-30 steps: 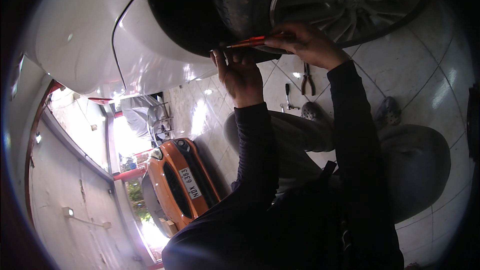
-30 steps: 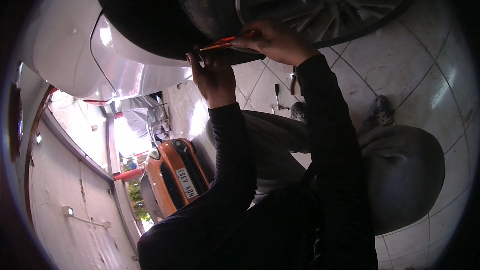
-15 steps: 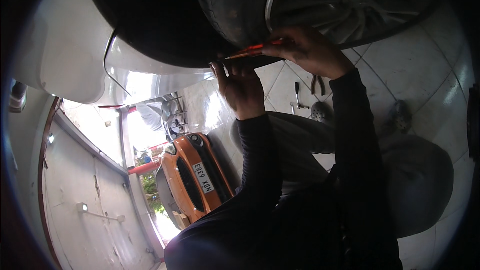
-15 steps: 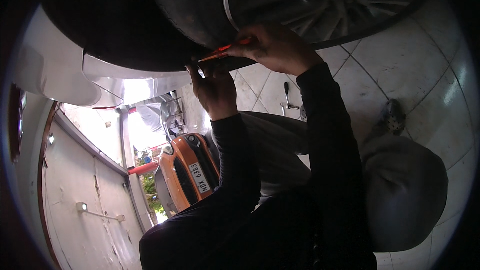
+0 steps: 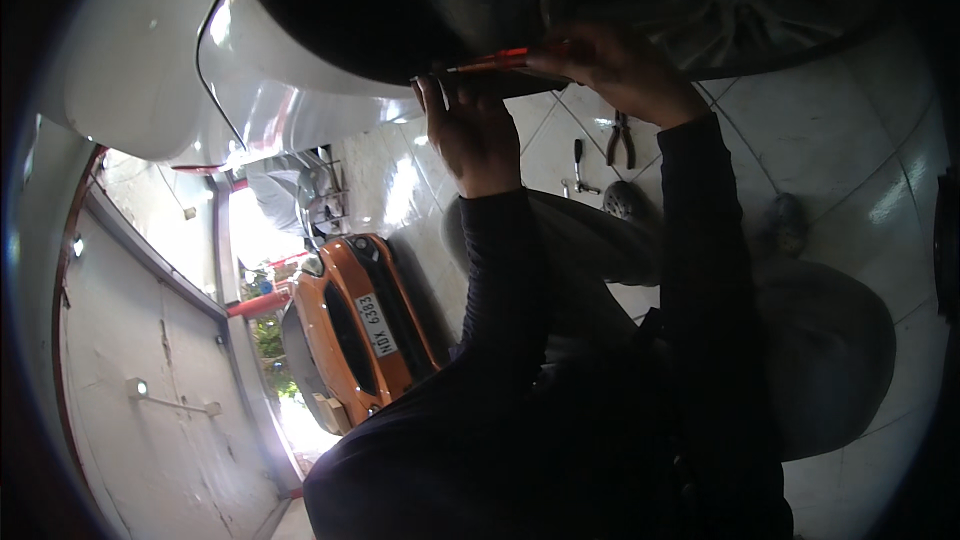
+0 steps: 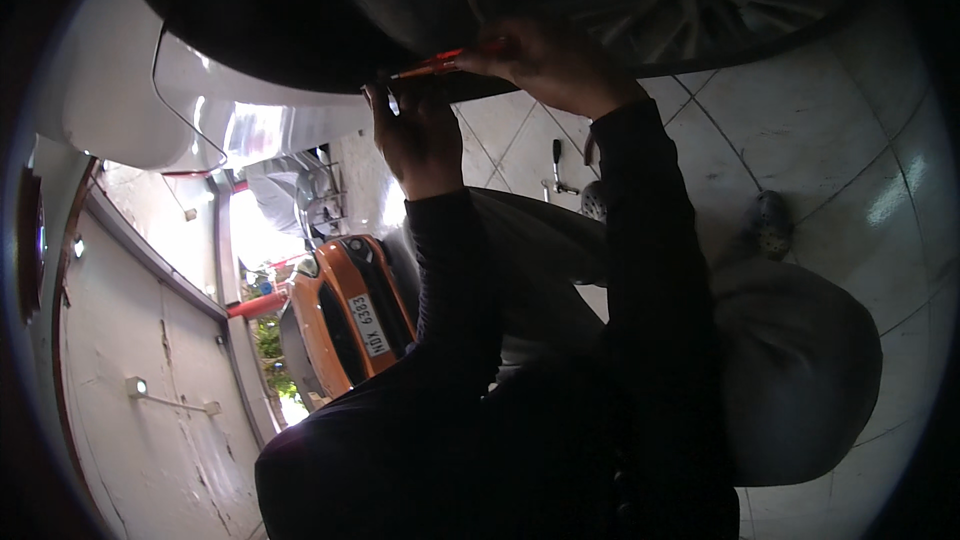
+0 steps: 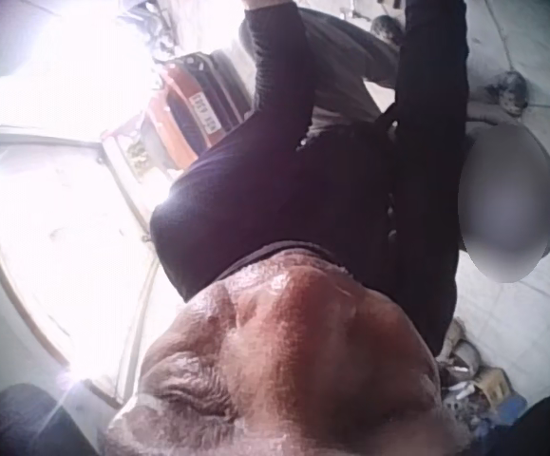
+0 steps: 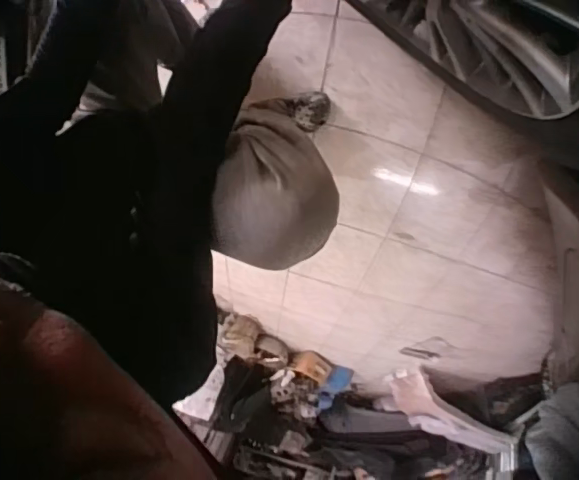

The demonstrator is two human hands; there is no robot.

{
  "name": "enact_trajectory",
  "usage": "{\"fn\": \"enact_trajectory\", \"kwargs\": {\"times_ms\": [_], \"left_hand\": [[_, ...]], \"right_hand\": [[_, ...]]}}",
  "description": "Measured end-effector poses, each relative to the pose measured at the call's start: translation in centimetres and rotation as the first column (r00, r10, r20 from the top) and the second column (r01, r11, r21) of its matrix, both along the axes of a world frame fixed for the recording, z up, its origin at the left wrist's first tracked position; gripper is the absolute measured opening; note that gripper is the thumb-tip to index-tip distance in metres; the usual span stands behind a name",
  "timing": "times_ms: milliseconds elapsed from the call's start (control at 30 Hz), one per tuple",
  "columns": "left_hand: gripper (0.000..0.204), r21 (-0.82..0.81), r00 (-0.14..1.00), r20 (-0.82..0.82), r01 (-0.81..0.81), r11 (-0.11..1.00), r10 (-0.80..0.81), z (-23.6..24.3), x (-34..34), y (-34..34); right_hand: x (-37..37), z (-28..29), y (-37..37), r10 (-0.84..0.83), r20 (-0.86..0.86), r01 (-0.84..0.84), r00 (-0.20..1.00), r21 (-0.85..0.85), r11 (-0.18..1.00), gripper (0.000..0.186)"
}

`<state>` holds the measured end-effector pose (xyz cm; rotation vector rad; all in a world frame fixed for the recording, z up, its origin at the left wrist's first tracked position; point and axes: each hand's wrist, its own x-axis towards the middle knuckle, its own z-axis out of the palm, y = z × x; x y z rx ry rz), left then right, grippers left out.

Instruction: The person kneels beside a white car and uses a screwdriver and pliers to pry and adjust the rear bumper near the wheel arch. They repeatedly insert tools into the bumper gap, pull at clips, and reposition the bumper edge.

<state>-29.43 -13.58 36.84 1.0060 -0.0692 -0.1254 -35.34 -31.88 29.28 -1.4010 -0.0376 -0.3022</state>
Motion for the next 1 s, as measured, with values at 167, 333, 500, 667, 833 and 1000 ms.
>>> {"fn": "enact_trajectory", "kwargs": {"times_ms": [167,333,500,667,833,1000], "left_hand": [[0.023,0.014,0.999,0.007,-0.037,0.999,0.037,-0.8,0.3,-0.3],[0.023,0.047,0.999,0.046,-0.006,0.999,0.004,-0.3,-0.5,-0.3],[0.024,0.180,0.998,0.061,0.019,0.984,-0.030,-0.1,-1.4,-1.3],[0.024,0.360,0.980,0.177,0.018,0.933,-0.087,-1.0,0.1,0.8],[0.025,0.198,0.979,0.203,-0.008,0.980,-0.033,-0.2,-1.0,-1.3],[0.024,0.144,0.985,0.149,0.061,0.988,-0.082,-0.1,-0.2,0.0]], "right_hand": [[0.2,-1.1,0.5,0.040,-0.050,-0.035,0.998,0.097,0.995,0.047],[0.9,-0.9,0.9,-0.018,-0.016,0.018,1.000,0.018,1.000,0.035],[1.6,-2.1,1.9,-0.120,0.226,0.093,0.967,0.126,0.988,0.037],[-0.8,1.0,-0.5,0.039,-0.072,-0.035,0.997,0.047,0.998,0.031],[-1.5,1.1,-2.1,0.211,-0.218,-0.132,0.953,0.327,0.936,0.025],[-1.2,1.1,-2.0,-0.001,0.072,-0.009,0.997,0.140,0.990,0.020]]}}
